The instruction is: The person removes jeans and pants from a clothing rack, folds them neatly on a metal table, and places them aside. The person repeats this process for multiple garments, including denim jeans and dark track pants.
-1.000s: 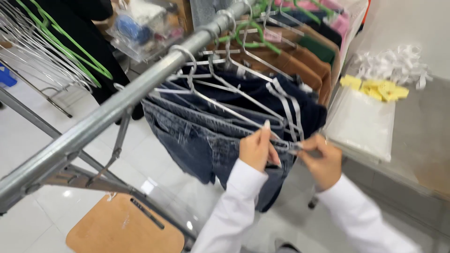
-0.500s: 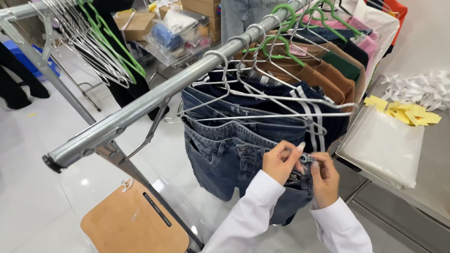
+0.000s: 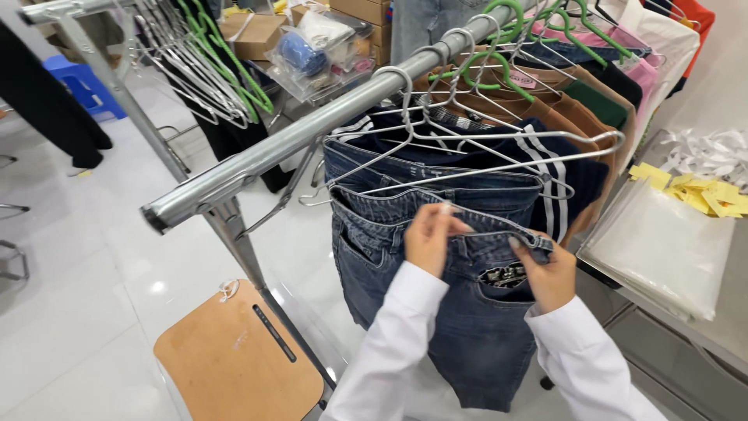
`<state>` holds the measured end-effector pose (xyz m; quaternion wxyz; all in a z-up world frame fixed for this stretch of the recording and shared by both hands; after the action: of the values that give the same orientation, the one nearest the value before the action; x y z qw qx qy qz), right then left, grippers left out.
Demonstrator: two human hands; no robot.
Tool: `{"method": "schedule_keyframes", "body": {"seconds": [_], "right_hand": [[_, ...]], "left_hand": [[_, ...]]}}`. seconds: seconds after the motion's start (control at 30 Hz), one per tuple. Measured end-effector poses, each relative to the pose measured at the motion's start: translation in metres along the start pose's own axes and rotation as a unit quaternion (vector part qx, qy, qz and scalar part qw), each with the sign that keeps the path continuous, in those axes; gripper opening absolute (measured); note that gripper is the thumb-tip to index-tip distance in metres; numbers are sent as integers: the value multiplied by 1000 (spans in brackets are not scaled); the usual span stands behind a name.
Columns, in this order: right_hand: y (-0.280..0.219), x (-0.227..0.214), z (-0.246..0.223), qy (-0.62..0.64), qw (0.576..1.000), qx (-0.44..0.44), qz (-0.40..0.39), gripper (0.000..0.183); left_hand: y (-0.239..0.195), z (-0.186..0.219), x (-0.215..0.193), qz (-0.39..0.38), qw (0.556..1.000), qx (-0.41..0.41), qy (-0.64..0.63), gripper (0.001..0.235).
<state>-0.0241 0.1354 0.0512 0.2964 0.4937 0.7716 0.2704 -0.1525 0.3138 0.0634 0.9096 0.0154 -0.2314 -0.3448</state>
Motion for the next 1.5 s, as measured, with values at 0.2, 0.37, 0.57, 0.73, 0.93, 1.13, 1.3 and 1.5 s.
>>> {"method": "schedule_keyframes", "body": {"seconds": [0.2, 0.37, 0.57, 0.73, 0.93, 1.13, 1.3, 1.5], "right_hand": [[13, -1, -16, -3, 999, -38, 0, 15], [11, -26, 5, -22, 999, -41, 3, 15], [5, -47, -7, -12, 999, -32, 7, 15], [3, -55, -16, -22, 999, -28, 3, 18], [1, -53, -14, -12, 1000, -23, 4, 16], [-3, -51, 1, 5, 999, 22, -23, 20], [-5, -22, -31, 0, 1000, -3, -13, 22], [-11, -33, 8, -6, 1000, 9, 1, 20]], "left_hand": [[22, 2, -96, 187, 975, 52, 109, 10], [40, 14, -162, 363, 914, 89, 158, 51], [44, 32, -164, 356, 915, -104, 158, 111], [50, 9, -161, 329, 924, -156, 114, 107], [50, 16, -146, 350, 918, -156, 96, 95], [58, 6, -150, 383, 908, -169, 19, 80], [90, -70, -212, 366, 928, -68, -6, 67], [57, -57, -180, 298, 949, -104, 11, 52]]}}
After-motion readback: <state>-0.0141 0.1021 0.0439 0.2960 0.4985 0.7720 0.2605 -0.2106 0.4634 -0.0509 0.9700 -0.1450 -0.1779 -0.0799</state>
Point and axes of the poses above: each hand's wrist, its own y-axis towards the middle knuckle, its own x-axis out of the palm, z = x × y, the point moved 4 cm from there along y, towards the middle knuckle, and after that the axes turned 12 degrees about -x, right-handed, at the moved point
